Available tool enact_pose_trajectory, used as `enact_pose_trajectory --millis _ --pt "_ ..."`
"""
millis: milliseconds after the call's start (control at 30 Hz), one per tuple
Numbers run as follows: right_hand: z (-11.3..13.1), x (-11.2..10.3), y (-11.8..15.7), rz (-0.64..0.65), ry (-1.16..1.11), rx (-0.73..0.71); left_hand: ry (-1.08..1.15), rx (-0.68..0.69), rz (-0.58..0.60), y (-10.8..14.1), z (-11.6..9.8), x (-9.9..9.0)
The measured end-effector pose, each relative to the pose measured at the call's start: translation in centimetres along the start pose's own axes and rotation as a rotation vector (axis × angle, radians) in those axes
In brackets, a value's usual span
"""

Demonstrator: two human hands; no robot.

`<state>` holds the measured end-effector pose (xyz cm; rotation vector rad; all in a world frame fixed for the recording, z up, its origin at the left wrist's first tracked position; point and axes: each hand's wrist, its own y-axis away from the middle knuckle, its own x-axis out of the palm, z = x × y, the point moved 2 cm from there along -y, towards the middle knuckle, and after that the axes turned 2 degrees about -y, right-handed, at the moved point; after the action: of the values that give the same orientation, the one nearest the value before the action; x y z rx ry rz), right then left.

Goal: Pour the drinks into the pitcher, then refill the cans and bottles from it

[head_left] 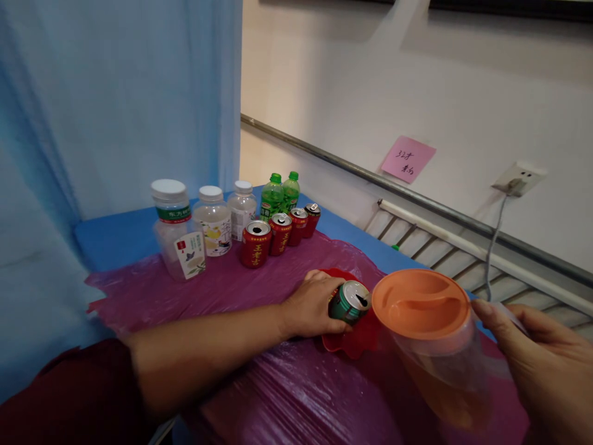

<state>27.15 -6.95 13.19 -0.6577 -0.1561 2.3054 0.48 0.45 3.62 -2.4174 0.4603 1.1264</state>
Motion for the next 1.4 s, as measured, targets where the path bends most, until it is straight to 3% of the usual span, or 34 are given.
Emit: enact_pose_trajectory --millis 1400 --pt "-0.22 -0.12 -0.06 0.022 0.0 -0.014 0.004 0.007 -0.027 -0.06 0.28 0.02"
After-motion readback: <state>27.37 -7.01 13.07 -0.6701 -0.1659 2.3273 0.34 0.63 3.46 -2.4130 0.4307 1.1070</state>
